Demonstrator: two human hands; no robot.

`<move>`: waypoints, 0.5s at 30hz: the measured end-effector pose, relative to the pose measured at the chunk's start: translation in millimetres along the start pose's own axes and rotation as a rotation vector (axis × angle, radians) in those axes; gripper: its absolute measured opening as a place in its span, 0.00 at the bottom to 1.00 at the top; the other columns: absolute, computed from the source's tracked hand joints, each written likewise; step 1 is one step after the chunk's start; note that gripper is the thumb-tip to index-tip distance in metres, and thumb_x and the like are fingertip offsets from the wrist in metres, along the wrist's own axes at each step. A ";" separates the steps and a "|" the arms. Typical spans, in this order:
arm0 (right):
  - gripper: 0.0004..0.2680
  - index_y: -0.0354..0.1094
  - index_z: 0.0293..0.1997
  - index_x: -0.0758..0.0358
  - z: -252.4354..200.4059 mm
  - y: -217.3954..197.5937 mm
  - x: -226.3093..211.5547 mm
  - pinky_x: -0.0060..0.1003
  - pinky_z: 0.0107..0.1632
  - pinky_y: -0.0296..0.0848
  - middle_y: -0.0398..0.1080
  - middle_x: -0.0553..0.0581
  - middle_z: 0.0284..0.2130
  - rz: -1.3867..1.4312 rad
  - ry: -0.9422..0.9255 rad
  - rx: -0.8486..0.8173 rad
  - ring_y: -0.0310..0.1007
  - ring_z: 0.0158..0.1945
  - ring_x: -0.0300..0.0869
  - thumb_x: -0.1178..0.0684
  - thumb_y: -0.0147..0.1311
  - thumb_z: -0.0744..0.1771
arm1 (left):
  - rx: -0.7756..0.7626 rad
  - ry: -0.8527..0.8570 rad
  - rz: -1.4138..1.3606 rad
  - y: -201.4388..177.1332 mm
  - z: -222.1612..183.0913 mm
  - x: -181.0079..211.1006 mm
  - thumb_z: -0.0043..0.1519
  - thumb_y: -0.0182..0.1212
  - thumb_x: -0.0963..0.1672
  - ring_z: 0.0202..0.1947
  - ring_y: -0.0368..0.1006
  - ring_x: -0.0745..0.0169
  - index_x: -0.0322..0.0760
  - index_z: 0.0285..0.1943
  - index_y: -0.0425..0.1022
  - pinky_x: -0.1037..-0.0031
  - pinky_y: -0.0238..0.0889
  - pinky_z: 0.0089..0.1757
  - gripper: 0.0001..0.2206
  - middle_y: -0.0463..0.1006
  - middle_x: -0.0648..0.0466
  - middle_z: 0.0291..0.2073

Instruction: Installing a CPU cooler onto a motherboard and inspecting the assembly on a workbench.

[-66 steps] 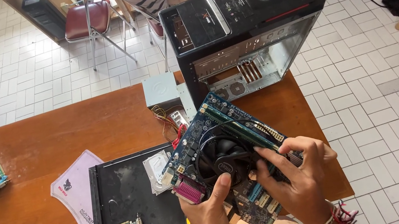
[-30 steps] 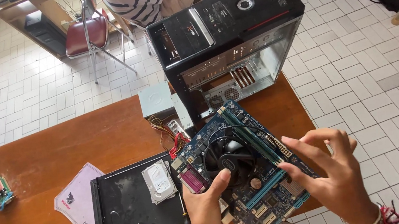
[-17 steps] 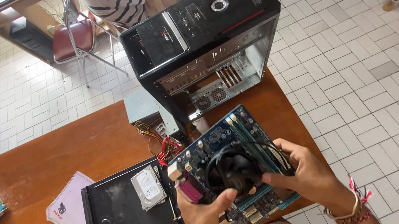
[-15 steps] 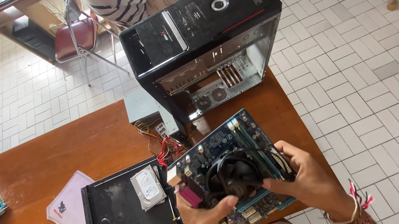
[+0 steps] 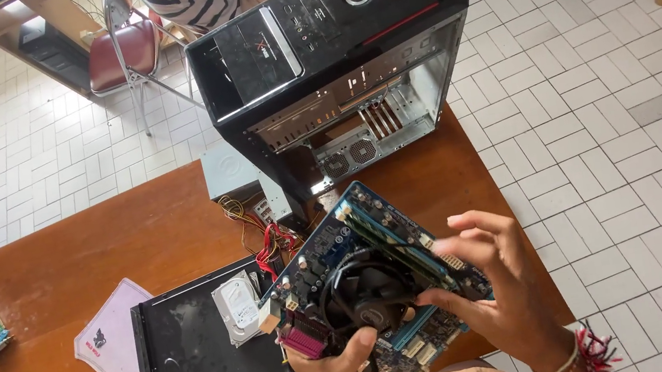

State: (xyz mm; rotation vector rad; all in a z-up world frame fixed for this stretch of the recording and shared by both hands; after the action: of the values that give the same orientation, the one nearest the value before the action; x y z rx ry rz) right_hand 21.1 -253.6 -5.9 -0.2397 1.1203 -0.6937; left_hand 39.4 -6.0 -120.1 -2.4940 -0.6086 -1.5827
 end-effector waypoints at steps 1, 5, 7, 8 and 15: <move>0.14 0.72 0.48 0.48 0.3 -2.0 -10.4 0.45 0.63 0.74 0.60 0.58 0.56 -0.158 -0.150 0.049 0.67 0.64 0.52 0.47 0.70 0.61 | -0.011 0.029 -0.066 12.5 -5.8 19.6 0.33 0.77 0.39 0.68 0.71 0.42 0.45 0.77 0.56 0.48 0.67 0.61 0.55 0.73 0.45 0.67; 0.12 0.77 0.49 0.41 7.3 -3.0 -31.6 0.51 0.67 0.68 0.59 0.56 0.57 -0.316 -0.332 0.045 0.63 0.63 0.56 0.51 0.69 0.63 | -0.009 -0.015 -0.023 22.8 -17.5 41.1 0.34 0.77 0.41 0.66 0.73 0.42 0.43 0.77 0.58 0.46 0.69 0.60 0.53 0.77 0.44 0.64; 0.12 0.76 0.50 0.43 11.9 -0.7 -31.6 0.53 0.65 0.70 0.60 0.56 0.58 -0.323 -0.354 0.005 0.60 0.62 0.56 0.52 0.69 0.63 | 0.057 -0.344 -0.263 41.4 -38.6 55.2 0.46 0.61 0.31 0.63 0.71 0.17 0.53 0.78 0.58 0.22 0.68 0.49 0.46 0.74 0.34 0.66; 0.12 0.76 0.50 0.43 15.9 -1.4 -33.5 0.53 0.65 0.70 0.60 0.56 0.58 -0.319 -0.356 0.001 0.60 0.62 0.56 0.52 0.69 0.63 | 0.062 -0.344 -0.266 41.7 -37.7 54.7 0.46 0.61 0.31 0.63 0.71 0.17 0.53 0.78 0.58 0.22 0.68 0.49 0.46 0.74 0.34 0.66; 0.08 0.72 0.42 0.47 21.3 6.6 -35.5 0.53 0.59 0.66 0.62 0.52 0.48 -0.513 -0.435 -0.097 0.59 0.63 0.51 0.41 0.61 0.66 | 0.109 -0.329 -0.127 37.7 -37.0 47.2 0.42 0.68 0.33 0.60 0.76 0.28 0.43 0.73 0.64 0.34 0.73 0.48 0.43 0.79 0.39 0.61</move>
State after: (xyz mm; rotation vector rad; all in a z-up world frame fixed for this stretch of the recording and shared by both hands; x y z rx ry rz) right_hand 33.5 -229.9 26.4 -0.7416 0.6730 -0.9823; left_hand 40.8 -39.3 -57.7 -2.6984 -0.8838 -1.1422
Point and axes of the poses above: each hand's wrist, its own z-axis towards the middle knuckle, its own y-axis out of the palm, x = y × z, the point moved 8 cm from there along z, towards the middle knuckle
